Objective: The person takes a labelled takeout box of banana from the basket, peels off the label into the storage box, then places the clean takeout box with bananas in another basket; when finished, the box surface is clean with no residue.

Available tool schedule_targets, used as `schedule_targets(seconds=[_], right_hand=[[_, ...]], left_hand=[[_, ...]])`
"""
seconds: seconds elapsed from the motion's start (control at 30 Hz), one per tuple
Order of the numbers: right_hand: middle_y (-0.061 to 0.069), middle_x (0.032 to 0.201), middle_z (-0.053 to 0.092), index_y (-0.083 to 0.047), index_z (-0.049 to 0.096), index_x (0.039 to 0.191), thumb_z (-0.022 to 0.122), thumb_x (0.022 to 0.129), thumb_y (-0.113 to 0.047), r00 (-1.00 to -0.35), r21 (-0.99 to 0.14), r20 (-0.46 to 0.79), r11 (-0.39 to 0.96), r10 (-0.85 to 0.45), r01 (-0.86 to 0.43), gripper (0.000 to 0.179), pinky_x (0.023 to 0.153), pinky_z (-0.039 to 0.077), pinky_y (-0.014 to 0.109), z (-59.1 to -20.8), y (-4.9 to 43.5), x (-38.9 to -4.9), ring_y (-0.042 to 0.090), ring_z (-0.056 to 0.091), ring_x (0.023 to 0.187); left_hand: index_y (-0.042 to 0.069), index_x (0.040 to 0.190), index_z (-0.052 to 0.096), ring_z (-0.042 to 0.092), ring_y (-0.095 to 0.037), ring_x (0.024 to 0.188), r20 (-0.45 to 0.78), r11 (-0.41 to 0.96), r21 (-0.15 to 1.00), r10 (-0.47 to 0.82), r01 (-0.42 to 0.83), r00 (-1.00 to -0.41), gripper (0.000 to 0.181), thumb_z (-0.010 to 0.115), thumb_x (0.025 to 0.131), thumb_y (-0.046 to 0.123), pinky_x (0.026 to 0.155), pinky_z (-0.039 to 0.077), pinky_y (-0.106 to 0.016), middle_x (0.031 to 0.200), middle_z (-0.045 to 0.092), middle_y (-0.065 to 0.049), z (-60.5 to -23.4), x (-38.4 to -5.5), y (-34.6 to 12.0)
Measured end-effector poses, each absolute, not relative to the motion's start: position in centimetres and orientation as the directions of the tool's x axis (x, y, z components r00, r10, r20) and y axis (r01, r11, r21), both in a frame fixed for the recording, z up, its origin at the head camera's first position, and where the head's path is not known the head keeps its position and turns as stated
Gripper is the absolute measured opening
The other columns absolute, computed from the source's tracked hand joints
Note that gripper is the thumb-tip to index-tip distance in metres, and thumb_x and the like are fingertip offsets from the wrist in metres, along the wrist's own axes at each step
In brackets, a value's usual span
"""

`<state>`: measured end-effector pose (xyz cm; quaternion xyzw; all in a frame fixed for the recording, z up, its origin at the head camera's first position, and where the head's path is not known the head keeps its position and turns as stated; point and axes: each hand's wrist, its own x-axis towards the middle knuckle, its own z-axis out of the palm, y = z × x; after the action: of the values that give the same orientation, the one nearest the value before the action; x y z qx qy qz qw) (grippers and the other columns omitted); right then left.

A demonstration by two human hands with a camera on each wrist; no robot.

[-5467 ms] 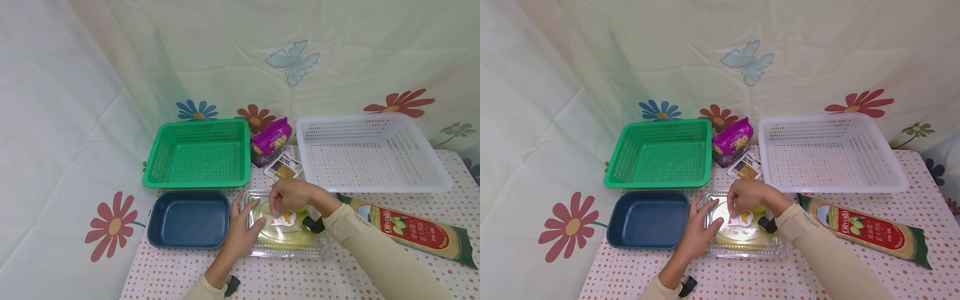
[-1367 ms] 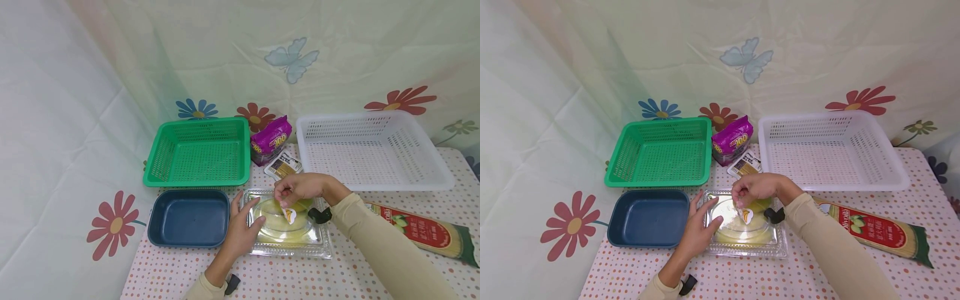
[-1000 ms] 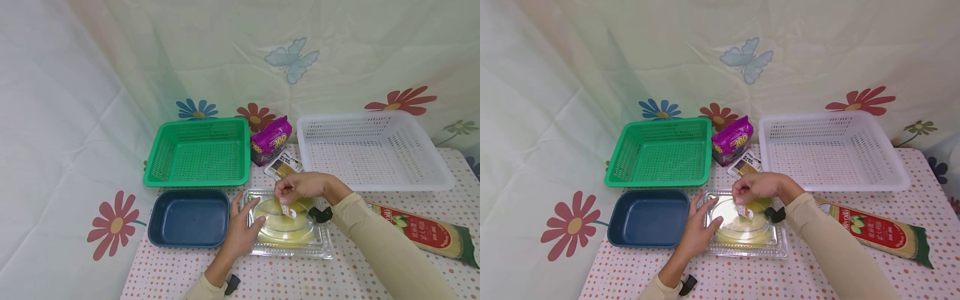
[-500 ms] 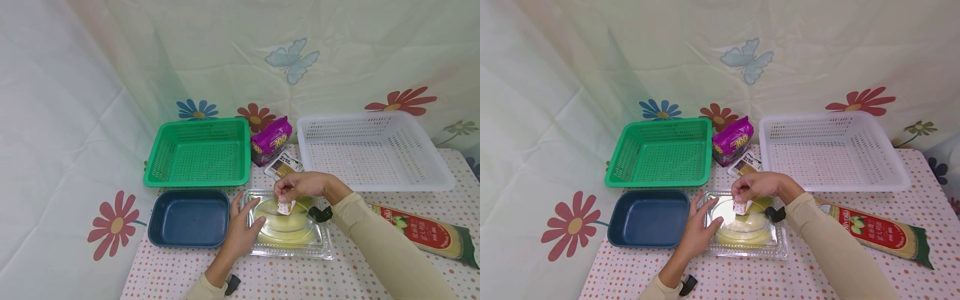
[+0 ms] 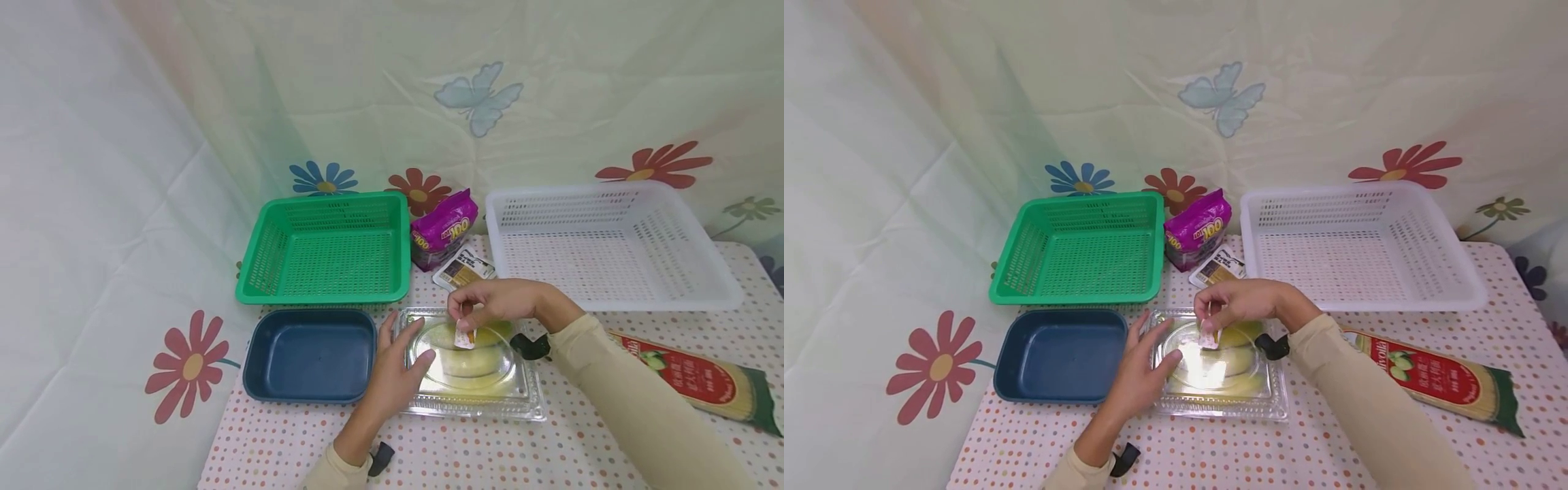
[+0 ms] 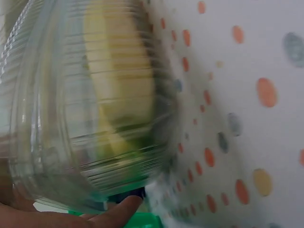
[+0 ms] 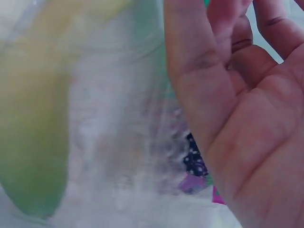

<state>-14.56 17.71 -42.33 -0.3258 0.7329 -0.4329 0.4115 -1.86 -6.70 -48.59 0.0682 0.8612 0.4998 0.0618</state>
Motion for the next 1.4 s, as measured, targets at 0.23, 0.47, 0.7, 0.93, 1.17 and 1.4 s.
schedule_targets(seconds=[0.23,0.47,0.7,0.93,1.17,1.4], right_hand=[[0.007,0.098,0.068,-0.008,0.06,0.094,0.073,0.093,-0.018,-0.452,-0.915,-0.27,0.373,-0.85,-0.154,0.017,0.081,0.049,0.03,-41.1,16.9,-14.2,0.025,0.06,0.09],[0.002,0.084,0.06,-0.007,0.059,0.094,0.075,0.09,-0.01,-0.458,-0.931,-0.196,0.312,-0.867,-0.191,0.017,0.075,0.052,0.029,-39.7,14.8,-14.2,0.018,0.059,0.08],[0.0,0.089,0.066,-0.014,0.065,0.102,0.074,0.089,-0.004,-0.514,-0.921,-0.207,0.343,-0.833,-0.186,0.019,0.08,0.054,0.036,-38.9,12.0,-14.2,0.021,0.061,0.088],[0.003,0.086,0.067,-0.01,0.067,0.106,0.074,0.092,-0.006,-0.54,-0.945,-0.152,0.282,-0.828,-0.166,0.017,0.075,0.052,0.035,-39.0,8.8,-14.1,0.021,0.062,0.084],[0.001,0.109,0.069,-0.013,0.069,0.114,0.074,0.091,-0.003,-0.55,-0.94,-0.114,0.27,-0.828,-0.211,0.026,0.092,0.055,0.033,-39.6,5.1,-13.9,0.018,0.062,0.106],[0.002,0.113,0.071,-0.011,0.07,0.119,0.073,0.09,0.002,-0.555,-0.948,-0.121,0.261,-0.823,-0.18,0.032,0.086,0.056,0.028,-40.5,1.3,-13.5,0.014,0.066,0.101]], left_hand=[[0.016,0.153,0.048,0.026,-0.047,0.151,-0.038,0.475,0.878,0.205,0.065,-0.978,0.055,0.061,0.102,0.034,0.114,0.034,-0.067,0.168,0.013,-0.021,-47.0,-2.5,-7.4],[0.015,0.148,0.053,0.042,-0.04,0.143,-0.035,0.54,0.837,0.211,0.086,-0.977,0.05,0.062,0.101,0.031,0.111,0.039,-0.065,0.162,0.034,-0.015,-44.0,-3.2,-9.7],[0.013,0.142,0.059,0.052,-0.033,0.137,0.068,0.526,0.841,0.13,0.127,-0.989,0.042,0.062,0.103,0.026,0.106,0.051,-0.053,0.151,0.05,-0.011,-42.5,-4.2,-14.7],[0.012,0.139,0.062,0.055,-0.033,0.134,0.094,0.572,0.819,-0.044,0.052,-0.995,0.036,0.059,0.105,0.025,0.106,0.05,-0.055,0.147,0.052,-0.012,-42.3,-5.3,-22.3],[0.009,0.138,0.062,0.056,-0.026,0.133,0.087,0.579,0.815,-0.19,-0.04,-0.978,0.037,0.055,0.107,0.027,0.107,0.052,-0.042,0.142,0.058,-0.012,-44.8,-5.6,-29.1],[0.005,0.139,0.061,0.062,0.005,0.114,0.009,0.405,0.91,-0.232,-0.088,-0.973,0.038,0.056,0.106,0.022,0.094,0.049,-0.009,0.141,0.057,-0.015,-47.5,-5.4,-32.9]])
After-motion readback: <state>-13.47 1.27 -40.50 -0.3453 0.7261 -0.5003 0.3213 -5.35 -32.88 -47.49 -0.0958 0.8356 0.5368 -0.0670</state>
